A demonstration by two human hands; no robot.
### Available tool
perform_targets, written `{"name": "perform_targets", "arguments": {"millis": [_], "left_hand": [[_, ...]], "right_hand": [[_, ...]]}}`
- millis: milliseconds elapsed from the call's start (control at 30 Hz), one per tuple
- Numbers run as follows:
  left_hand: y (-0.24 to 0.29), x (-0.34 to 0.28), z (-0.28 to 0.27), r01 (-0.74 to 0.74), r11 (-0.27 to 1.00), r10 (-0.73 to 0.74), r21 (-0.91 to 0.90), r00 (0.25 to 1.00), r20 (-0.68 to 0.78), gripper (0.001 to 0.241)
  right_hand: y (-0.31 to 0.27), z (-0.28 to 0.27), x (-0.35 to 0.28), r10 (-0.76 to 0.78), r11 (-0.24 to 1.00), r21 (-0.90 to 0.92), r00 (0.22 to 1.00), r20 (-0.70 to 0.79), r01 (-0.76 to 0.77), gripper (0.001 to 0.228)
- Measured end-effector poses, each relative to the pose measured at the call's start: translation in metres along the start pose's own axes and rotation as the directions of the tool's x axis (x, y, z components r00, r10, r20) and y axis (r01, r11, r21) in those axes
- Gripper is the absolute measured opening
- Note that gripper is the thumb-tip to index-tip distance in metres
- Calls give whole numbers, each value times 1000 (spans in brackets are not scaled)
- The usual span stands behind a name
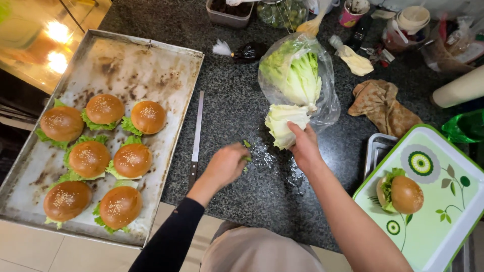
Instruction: The person assembles multiple burgers by placing lettuce, microwaved meat patties, and sauce on buns.
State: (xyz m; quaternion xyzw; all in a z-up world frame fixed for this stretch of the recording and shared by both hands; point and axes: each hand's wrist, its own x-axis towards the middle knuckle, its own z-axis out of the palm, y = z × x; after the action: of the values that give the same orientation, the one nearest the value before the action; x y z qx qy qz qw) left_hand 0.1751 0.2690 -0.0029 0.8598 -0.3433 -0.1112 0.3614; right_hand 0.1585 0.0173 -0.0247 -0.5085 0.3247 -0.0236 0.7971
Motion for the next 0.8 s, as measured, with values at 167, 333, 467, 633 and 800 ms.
{"name": "perform_targets", "arguments": {"millis": [167, 333, 467, 633, 800], "left_hand": [[-2, -21, 24, -125, 981, 123, 147, 992, 23, 16], [-11, -20, 36, -113, 965, 104, 237, 993, 52, 20], [-8, 3, 12, -10, 999, 16, 40, 987, -161, 20], [-32, 30, 36, -22, 993, 46, 117, 978, -203, 23], [-60, 37, 61, 47, 929, -1, 367, 992, -124, 12]], "right_hand": [[9, 5, -5, 24, 1000, 15, 1000, -14, -24, 49], [14, 6, -18, 26, 1000, -3, 1000, -15, -26, 50], [13, 1, -31, 53, 999, -3, 997, -55, -54, 49], [14, -7, -47, 74, 997, 4, 991, -112, -74, 49], [21, -22, -55, 75, 997, -16, 992, -104, -77, 50]]}}
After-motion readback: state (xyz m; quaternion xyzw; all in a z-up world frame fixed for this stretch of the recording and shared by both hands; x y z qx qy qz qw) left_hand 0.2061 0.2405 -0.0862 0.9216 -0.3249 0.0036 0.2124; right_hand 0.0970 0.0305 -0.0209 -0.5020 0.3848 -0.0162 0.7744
